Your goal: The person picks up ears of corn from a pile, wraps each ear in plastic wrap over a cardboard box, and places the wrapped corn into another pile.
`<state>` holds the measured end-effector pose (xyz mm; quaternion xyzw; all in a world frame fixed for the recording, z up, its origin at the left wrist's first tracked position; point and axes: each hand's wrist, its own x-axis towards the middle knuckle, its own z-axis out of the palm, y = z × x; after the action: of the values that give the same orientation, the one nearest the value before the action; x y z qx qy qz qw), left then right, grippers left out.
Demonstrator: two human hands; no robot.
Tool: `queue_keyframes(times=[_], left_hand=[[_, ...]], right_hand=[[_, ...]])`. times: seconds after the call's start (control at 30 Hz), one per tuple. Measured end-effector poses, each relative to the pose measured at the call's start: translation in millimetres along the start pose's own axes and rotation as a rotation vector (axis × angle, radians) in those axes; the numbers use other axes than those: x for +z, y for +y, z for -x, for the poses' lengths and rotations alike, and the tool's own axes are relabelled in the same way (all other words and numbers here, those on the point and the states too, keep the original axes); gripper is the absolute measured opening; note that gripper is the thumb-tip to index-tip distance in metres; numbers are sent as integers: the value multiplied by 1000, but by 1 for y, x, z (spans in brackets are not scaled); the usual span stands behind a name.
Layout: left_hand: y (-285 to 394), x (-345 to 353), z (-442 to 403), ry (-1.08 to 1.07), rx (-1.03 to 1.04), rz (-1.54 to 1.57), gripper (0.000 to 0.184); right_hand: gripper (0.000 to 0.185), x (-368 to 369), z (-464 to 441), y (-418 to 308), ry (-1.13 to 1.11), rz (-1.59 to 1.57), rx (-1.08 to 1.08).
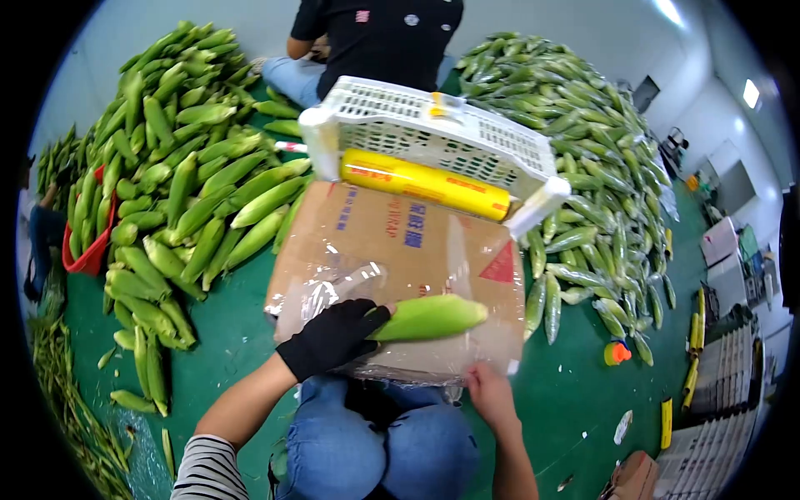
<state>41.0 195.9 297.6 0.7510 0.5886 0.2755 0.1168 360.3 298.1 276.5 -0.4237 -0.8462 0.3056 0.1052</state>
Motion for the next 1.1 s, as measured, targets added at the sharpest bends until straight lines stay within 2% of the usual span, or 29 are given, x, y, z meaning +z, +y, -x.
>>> queue_keyframes(times=[0.03, 0.13, 0.17, 0.2, 0.27, 0.3, 0.33, 0.37, 0.4, 0.47, 0.53, 0.57, 0.6, 0.63, 0.67, 0.7, 0.77, 0.8, 0.87, 0.9, 0.93, 0.97, 1.0, 1.03, 1.07, 1.1], left_hand=[[-5, 11, -11, -51, 23, -62, 64], [-17, 12, -22, -148, -27, -5, 63], [-17, 10, -24, -244, -141, 23, 61], [-17, 14, -20, -205, -108, 74, 65], [-26, 10, -16, -95, -51, 135, 74], [-23, 11, -6, 100, -127, 269, 80], [-17, 15, 10, 300, -199, 391, 87], [-6, 6, 25, 308, -271, 316, 99], [5, 14, 34, 385, -318, 162, 99], [-1, 28, 60, 304, -463, -101, 82], [-39, 25, 82, 405, -639, 112, 45], [-49, -3, 65, 515, -779, 582, 25], [-57, -23, 40, 543, -601, 386, 21], [-70, -28, 14, 604, -481, 357, 17], [-75, -44, -21, 505, -329, 186, 15], [-84, -50, -53, 348, -211, 158, 13], [-113, -16, -91, 8, -140, 52, 14], [-96, -7, -111, -353, -275, -73, 16], [-63, 11, -97, -67, -87, -251, 14], [-41, -1, -90, -229, -68, -227, 23], [-13, -9, -75, -419, -228, -50, 35], [11, -10, -55, -449, -251, 58, 49], [38, 11, -30, -296, -217, -238, 64], [32, 12, -28, -204, -184, -253, 65], [25, 15, -26, -107, -160, -261, 66], [8, 13, -38, -138, -170, -271, 76]], right_hand=[[8, -7, 0, -1, 4, -66, 8], [17, -36, -18, -5, 169, -886, 43], [30, -46, -40, -20, 185, -514, -168], [44, -50, -64, -35, 188, -140, -379], [62, -21, -97, -42, 157, 224, -520], [71, -9, -111, -46, 141, 399, -597], [73, -5, -124, -48, 127, 407, -584], [76, -4, -135, -47, 113, 414, -563], [78, -2, -140, -44, 93, 422, -531], [75, -2, -143, -45, 111, 414, -548], [73, -5, -147, -49, 114, 417, -582], [72, -7, -147, -50, 99, 422, -601], [72, -8, -148, -49, 87, 430, -618], [71, -8, -150, -47, 83, 416, -632], [70, -8, -152, -46, 76, 403, -644], [70, -9, -155, -46, 72, 393, -659], [70, -10, -156, -50, 71, 421, -682], [71, -11, -154, -51, 70, 436, -686], [69, -19, -149, -51, -84, 450, -601], [69, -22, -145, -50, -164, 453, -554], [68, -24, -138, -53, -266, 396, -537], [68, -25, -128, -56, -370, 337, -519], [68, -23, -122, -57, -481, 271, -498], [67, -20, -122, -54, -522, 264, -521], [67, -18, -126, -61, -432, 343, -525], [68, -21, -139, -75, -321, 429, -538]])
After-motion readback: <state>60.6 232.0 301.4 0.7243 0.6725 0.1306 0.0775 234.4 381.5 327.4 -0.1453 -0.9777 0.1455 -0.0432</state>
